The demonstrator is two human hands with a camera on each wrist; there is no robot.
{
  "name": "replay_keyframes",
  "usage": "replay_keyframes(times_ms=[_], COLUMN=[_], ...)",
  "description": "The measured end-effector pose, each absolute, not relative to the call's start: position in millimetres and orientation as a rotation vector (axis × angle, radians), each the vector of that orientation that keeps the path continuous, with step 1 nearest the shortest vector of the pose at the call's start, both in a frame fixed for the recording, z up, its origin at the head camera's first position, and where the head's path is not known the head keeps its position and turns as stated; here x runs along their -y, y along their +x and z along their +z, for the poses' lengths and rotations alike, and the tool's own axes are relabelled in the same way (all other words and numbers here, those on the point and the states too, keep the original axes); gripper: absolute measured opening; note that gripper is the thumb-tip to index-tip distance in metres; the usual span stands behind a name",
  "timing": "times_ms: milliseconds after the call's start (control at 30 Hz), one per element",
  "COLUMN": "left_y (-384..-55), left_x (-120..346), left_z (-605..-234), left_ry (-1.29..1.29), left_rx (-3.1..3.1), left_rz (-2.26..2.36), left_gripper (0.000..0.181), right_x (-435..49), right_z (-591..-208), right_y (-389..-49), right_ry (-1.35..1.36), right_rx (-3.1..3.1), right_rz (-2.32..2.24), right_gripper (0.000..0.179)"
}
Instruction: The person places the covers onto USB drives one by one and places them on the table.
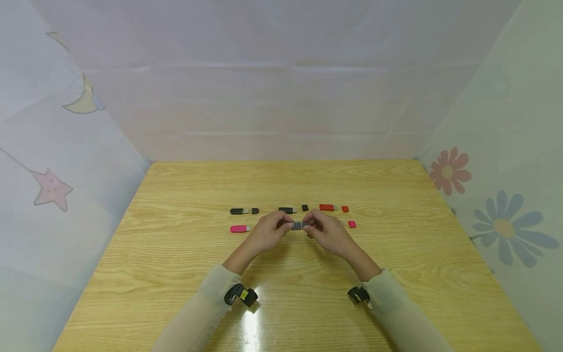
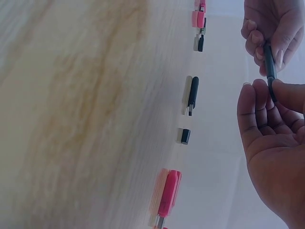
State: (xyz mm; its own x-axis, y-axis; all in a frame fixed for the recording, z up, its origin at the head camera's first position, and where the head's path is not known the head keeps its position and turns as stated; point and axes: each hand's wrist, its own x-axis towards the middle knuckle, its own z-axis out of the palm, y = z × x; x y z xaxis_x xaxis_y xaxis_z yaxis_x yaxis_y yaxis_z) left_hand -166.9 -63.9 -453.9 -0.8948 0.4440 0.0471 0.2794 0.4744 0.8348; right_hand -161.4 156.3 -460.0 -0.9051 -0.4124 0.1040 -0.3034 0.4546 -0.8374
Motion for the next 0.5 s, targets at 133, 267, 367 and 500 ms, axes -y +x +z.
replay_keyframes(times_ms=[133, 267, 367, 500], left_y=[-166.9, -166.9, -167.1, -167.1], left_x=[62.9, 61.5, 60.8, 60.5], left_z=[-453.6, -454.9, -455.6, -454.9], left_ry=[0.637, 0.644, 0.645, 0.639], left_rx=[-2.547, -2.549, -2.548, -2.549], left_rz=[1.384, 1.385, 1.388, 1.39], left_gripper=[0.013, 0.013, 0.014, 0.014], right_x=[-156.5, -156.6, -156.6, -156.6], right_z=[-460.1, -459.4, -458.4, -457.9], right_y=[-161.0, -160.5, -160.3, -160.1], right_ry=[-0.64, -0.647, -0.654, -0.661], right_rx=[-2.58, -2.585, -2.591, -2.593], right_rz=[-1.455, -1.451, -1.447, -1.447], right_gripper=[0.01, 0.01, 0.01, 0.011])
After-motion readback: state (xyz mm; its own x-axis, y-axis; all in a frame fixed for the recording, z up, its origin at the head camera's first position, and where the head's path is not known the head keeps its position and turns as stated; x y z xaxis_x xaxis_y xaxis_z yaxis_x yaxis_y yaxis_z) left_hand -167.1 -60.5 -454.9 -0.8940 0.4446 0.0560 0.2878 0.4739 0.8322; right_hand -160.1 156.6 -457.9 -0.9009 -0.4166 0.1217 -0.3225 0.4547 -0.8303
